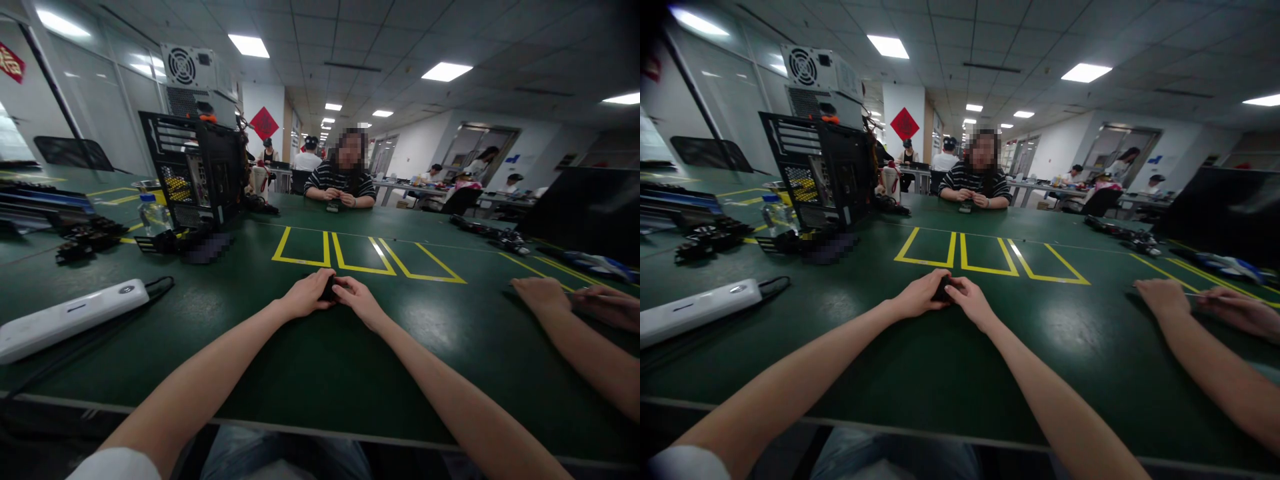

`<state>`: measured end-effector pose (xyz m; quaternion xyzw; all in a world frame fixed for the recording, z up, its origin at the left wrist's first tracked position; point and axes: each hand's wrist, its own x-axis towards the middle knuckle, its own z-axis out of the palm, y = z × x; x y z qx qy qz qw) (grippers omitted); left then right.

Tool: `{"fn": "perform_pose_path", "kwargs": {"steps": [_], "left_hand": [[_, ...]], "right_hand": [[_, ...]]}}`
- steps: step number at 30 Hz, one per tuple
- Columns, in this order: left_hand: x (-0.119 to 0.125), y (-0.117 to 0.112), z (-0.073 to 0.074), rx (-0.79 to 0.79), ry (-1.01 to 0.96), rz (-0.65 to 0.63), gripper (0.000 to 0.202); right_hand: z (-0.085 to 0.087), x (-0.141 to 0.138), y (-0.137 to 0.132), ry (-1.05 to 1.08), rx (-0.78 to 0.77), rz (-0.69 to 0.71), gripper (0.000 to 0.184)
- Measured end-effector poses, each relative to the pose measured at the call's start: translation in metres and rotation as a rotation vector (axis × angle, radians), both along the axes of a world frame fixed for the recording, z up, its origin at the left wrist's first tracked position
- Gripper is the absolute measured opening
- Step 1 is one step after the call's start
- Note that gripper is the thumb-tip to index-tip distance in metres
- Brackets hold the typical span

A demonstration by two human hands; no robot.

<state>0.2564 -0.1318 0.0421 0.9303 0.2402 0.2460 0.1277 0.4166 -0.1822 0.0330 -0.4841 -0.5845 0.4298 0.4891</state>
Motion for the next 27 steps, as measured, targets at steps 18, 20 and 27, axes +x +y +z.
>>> {"fn": "perform_pose_path", "kwargs": {"steps": [18,20,27], "left_hand": [[-0.0005,-0.0043,0.0027,0.023,-0.003,0.009,0.058],[-0.0002,-0.0043,0.0029,0.008,0.005,0.022,0.059],[-0.0017,-0.0044,0.0046,-0.022,0.017,0.031,0.058]], "right_hand": [[-0.0030,-0.0059,-0.0011,-0.005,0.079,-0.075,0.029],[-0.0043,-0.0045,-0.0002,-0.018,0.064,-0.083,0.035],[-0.0005,-0.0008,-0.0022,-0.076,0.092,-0.005,0.030]]}}
